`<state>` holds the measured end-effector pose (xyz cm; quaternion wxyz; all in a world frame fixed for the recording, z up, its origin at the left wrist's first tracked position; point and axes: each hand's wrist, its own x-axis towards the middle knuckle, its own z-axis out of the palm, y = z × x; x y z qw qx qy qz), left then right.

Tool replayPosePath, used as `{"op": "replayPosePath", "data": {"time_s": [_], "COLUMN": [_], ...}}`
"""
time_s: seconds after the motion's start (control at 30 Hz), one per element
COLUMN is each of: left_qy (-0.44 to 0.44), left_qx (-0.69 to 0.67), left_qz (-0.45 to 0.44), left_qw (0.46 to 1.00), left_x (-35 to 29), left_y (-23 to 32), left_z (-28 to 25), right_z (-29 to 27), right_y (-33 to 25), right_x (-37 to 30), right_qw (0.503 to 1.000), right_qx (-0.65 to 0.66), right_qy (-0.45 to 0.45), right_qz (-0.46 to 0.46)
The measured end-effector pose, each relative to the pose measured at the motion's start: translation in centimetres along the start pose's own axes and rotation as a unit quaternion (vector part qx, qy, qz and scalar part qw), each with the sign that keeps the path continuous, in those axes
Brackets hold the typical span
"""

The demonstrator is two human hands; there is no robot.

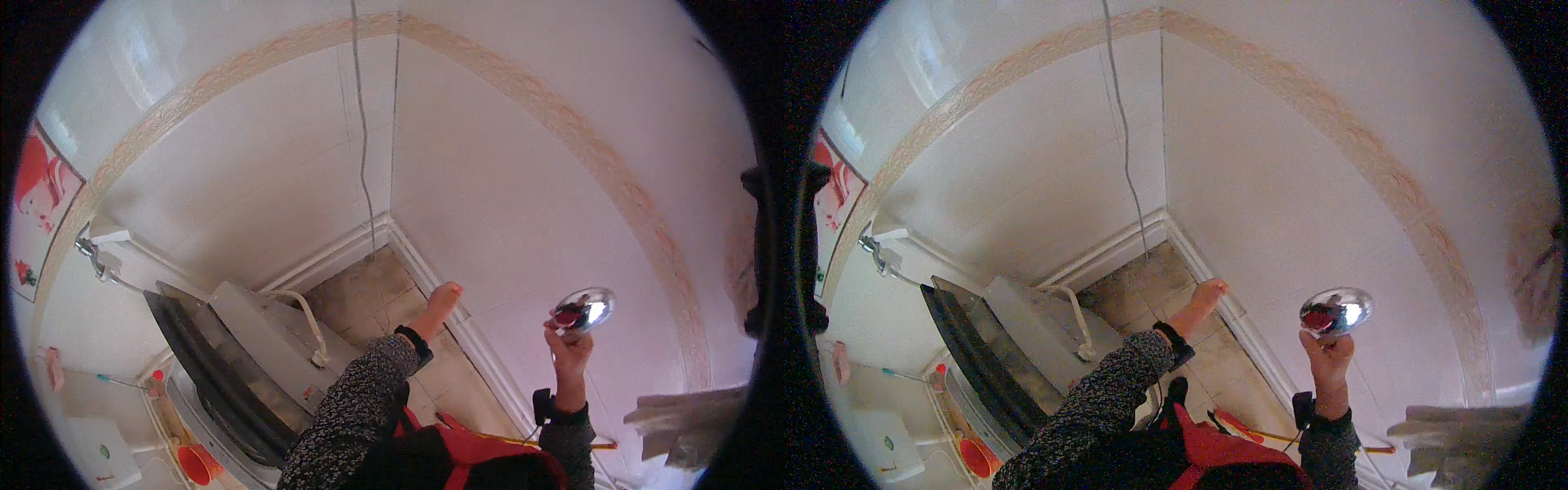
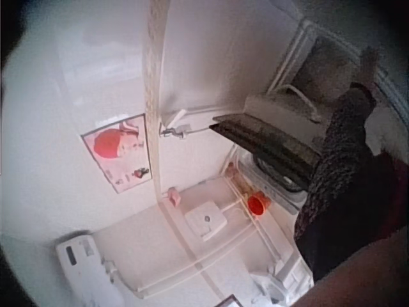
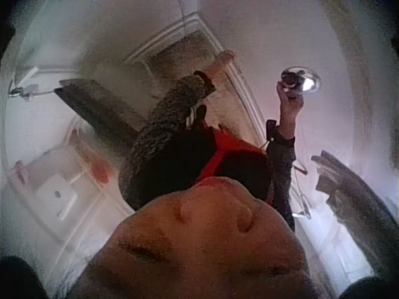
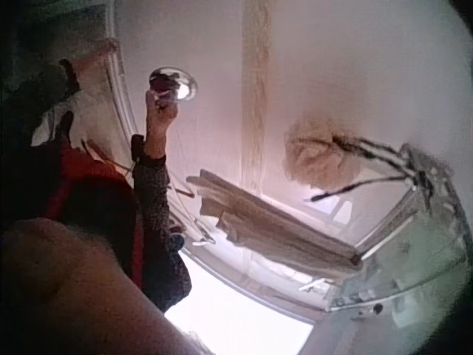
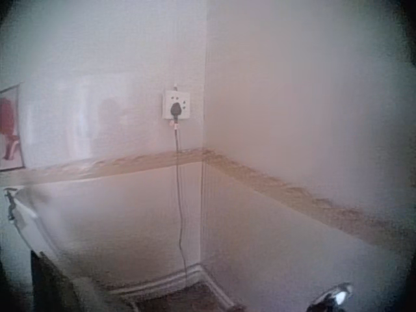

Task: The person sweeps the tiled floor around a top-loading washing machine using a broom. They repeatedly sweep the same area near the machine and along the wall, then briefly handle a shower head before returning to sweeping.

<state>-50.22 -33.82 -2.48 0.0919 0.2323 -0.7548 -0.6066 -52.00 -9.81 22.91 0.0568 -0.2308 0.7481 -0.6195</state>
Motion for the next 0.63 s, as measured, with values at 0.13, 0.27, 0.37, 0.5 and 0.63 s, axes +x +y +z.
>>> {"op": "replayPosePath", "data": {"time_s": [0.13, 0.27, 0.37, 0.5, 0.63], "left_qy": [0.025, -0.046, -0.021, -0.021, -0.001], "left_qx": [-0.021, -0.124, -0.112, -0.065, -0.163], "left_qz": [0.065, -0.006, 0.191, 0.272, 0.341], "left_qw": [0.997, 0.991, 0.975, 0.960, 0.926], "left_x": [-1.5, -4.0, -6.7, -10.7, -13.1], "left_y": [2.2, 8.3, 13.9, 19.9, 23.5], "left_z": [1.7, 4.9, 6.9, 7.8, 8.0], "right_z": [-2.1, -2.2, -1.8, -1.9, -1.5], "right_y": [-2.7, -4.9, -6.6, -7.4, -7.1], "right_x": [0.3, -0.1, 0.1, 0.2, 0.3], "right_qw": [0.995, 0.990, 0.987, 0.974, 0.953], "right_qx": [0.018, 0.077, 0.063, 0.010, 0.008], "right_qy": [0.012, -0.013, -0.045, -0.130, -0.180], "right_qz": [-0.095, -0.118, -0.138, -0.187, -0.243]}}
